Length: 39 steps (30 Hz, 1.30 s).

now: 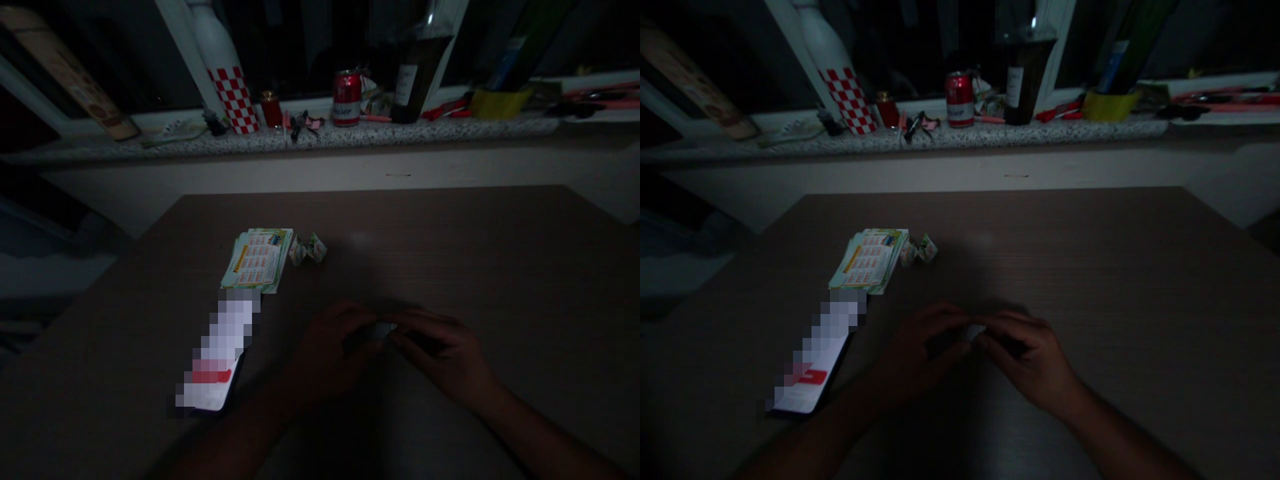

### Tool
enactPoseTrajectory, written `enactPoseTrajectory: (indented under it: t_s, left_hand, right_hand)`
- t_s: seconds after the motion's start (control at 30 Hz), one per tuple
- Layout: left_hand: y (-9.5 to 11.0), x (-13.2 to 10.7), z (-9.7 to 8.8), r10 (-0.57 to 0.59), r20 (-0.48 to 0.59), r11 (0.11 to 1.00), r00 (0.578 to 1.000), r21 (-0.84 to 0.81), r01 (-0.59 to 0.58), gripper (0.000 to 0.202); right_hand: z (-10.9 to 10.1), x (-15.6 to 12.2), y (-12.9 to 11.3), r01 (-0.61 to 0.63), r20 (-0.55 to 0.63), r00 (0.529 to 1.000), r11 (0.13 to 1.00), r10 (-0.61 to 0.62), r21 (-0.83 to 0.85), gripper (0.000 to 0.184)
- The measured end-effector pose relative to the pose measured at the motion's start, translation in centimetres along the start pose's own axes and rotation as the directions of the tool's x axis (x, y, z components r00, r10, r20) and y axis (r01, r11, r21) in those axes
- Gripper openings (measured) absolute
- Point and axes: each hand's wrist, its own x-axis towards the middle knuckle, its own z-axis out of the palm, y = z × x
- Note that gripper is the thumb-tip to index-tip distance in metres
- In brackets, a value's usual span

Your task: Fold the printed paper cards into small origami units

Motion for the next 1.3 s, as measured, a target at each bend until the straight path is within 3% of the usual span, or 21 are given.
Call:
enactPoseTrajectory:
  t_s: [0.4,0.53,0.6,0.67,0.77,0.83,0.93,1.1,1.3]
  left_hand:
    - [0.2,-0.6,1.1,0.009,-0.042,0.994,0.999,0.109,-0.004,0.029]
    - [0.7,-0.5,1.0,0.033,-0.078,0.999,0.996,0.032,-0.030,0.028]
    - [0.9,-0.3,0.7,-0.017,-0.089,0.996,0.996,-0.083,0.009,0.026]
    - [0.8,0.0,0.5,-0.138,-0.071,0.956,0.988,-0.270,0.114,0.020]
    - [0.0,0.4,0.6,-0.331,0.016,0.762,0.944,-0.586,0.277,0.016]
    - [-0.6,0.5,0.9,-0.377,0.126,0.642,0.918,-0.679,0.356,0.017]
    - [-1.1,0.5,1.5,-0.400,0.206,0.539,0.893,-0.736,0.411,0.016]
    - [-0.6,0.5,1.6,-0.405,0.194,0.579,0.893,-0.702,0.415,0.013]
    - [0.1,0.6,1.7,-0.423,0.212,0.541,0.881,-0.721,0.433,0.015]
  right_hand:
    - [0.6,-0.3,-0.1,0.007,-0.057,0.998,0.975,-0.020,-0.223,0.029]
    - [0.5,-0.4,0.1,0.104,-0.048,0.992,0.962,-0.119,-0.254,0.024]
    - [0.4,-0.4,0.0,0.137,-0.041,0.988,0.961,-0.151,-0.241,0.020]
    - [0.3,-0.4,-0.2,0.133,-0.054,0.987,0.965,-0.148,-0.226,0.016]
    - [0.2,-0.3,-0.4,0.117,-0.105,0.984,0.972,-0.141,-0.205,0.014]
    - [0.1,-0.2,-0.5,0.112,-0.125,0.982,0.974,-0.138,-0.196,0.012]
    - [0.1,0.0,-0.6,0.081,-0.133,0.985,0.979,-0.107,-0.185,0.006]
    - [0.3,-0.1,-0.6,-0.012,-0.112,0.994,0.995,0.001,-0.094,0.002]
    - [0.7,-0.5,-0.3,-0.206,-0.077,0.973,0.967,0.219,0.148,0.008]
